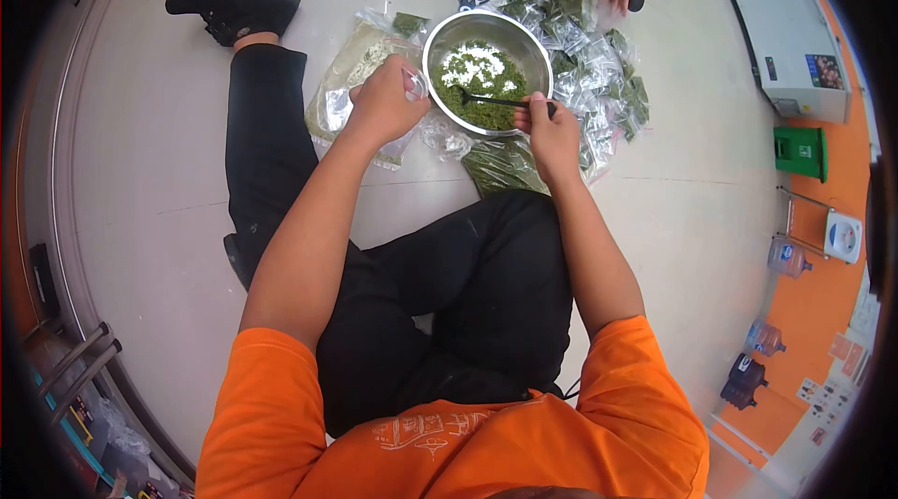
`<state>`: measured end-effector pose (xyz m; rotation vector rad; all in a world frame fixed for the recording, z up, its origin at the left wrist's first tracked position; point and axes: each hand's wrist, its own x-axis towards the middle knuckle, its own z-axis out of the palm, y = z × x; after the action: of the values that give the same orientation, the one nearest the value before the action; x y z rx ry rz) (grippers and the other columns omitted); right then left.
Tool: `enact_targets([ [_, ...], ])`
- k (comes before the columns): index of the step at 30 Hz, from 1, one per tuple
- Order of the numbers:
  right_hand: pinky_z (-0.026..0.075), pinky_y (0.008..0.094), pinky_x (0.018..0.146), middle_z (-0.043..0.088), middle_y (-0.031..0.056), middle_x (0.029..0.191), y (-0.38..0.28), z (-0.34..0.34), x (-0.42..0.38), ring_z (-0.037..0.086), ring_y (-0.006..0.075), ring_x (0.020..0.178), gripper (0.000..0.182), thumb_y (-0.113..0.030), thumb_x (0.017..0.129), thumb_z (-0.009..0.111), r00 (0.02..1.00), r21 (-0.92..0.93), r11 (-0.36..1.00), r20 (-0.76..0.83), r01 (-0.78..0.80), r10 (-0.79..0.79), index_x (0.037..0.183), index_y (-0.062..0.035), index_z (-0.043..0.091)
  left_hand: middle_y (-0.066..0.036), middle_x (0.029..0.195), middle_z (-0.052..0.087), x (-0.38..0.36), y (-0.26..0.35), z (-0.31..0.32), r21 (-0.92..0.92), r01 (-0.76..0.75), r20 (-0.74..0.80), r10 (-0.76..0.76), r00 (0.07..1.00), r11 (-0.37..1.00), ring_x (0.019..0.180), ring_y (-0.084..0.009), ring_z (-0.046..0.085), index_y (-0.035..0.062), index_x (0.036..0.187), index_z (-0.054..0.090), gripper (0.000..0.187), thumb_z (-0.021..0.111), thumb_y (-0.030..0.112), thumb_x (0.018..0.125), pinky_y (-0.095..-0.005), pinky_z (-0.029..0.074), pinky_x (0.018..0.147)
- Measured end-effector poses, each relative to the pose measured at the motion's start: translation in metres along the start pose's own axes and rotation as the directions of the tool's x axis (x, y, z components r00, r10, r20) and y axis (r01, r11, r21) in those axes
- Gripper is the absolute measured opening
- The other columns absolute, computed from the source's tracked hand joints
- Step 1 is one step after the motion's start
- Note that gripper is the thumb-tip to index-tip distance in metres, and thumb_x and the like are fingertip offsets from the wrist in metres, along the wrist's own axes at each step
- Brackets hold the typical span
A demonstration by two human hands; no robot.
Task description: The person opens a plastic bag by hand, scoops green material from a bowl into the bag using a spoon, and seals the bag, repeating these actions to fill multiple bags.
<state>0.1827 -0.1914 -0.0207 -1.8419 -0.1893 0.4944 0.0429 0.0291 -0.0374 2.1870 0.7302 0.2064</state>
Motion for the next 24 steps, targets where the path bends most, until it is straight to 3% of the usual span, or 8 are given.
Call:
enact_targets([
  [5,0.059,0.0262,0.069,0.066,0.0156,0.092,0.036,-0.019,0.031,0.066,0.0183,0.077,0.028,-0.019,0.106,0.051,0.916,0.424,0.826,0.026,-0.372,0.400,0.106,0.0077,0.058,-0.007,0.094,0.065,-0.002,0.005,-0.003,0.007,0.028,0.022,-0.028,0.999,1.000,0.091,-0.0214,0.066,0.0071,0.111,0.055,0.046,0.079,0.026,0.076,-0.0364,0.051,0.086],
  [9,0.059,0.0253,0.068,0.063,0.0183,0.099,0.044,-0.029,0.034,0.064,0.0188,0.082,0.027,-0.017,0.107,0.048,0.880,0.556,0.701,0.134,-0.448,0.456,0.111,0.0083,0.054,-0.007,0.094,0.065,-0.004,0.006,-0.002,0.017,0.003,0.017,-0.003,1.000,1.000,0.091,-0.0216,0.066,0.0070,0.111,0.055,0.046,0.079,0.026,0.076,-0.0362,0.051,0.086],
  [12,0.059,0.0254,0.069,0.062,0.0191,0.101,0.043,-0.034,0.031,0.064,0.0191,0.083,0.026,-0.017,0.107,0.048,0.880,0.619,0.647,0.169,-0.445,0.444,0.111,0.0087,0.053,-0.008,0.094,0.066,-0.003,0.014,0.000,-0.007,-0.004,0.010,0.004,1.000,1.000,0.091,-0.0223,0.067,0.0067,0.111,0.055,0.045,0.078,0.025,0.076,-0.0357,0.051,0.086],
  [16,0.059,0.0257,0.072,0.063,0.0186,0.101,0.024,-0.045,0.021,0.064,0.0193,0.083,0.026,-0.017,0.107,0.049,0.919,0.712,0.620,0.090,-0.329,0.385,0.110,0.0088,0.053,-0.007,0.095,0.067,0.010,0.025,0.006,-0.045,-0.063,-0.020,0.062,0.998,0.997,0.092,-0.0221,0.067,0.0076,0.110,0.057,0.044,0.078,0.025,0.076,-0.0365,0.050,0.087],
  [24,0.059,0.0247,0.075,0.065,0.0159,0.099,-0.024,-0.064,-0.010,0.065,0.0166,0.085,0.031,-0.022,0.106,0.053,0.980,0.736,0.675,-0.096,-0.048,0.175,0.112,0.0084,0.055,-0.004,0.099,0.070,0.051,0.083,0.026,0.079,-0.052,0.122,0.042,0.992,0.996,0.099,-0.0222,0.068,0.0104,0.113,0.060,0.046,0.078,0.028,0.075,-0.0430,0.045,0.091],
])
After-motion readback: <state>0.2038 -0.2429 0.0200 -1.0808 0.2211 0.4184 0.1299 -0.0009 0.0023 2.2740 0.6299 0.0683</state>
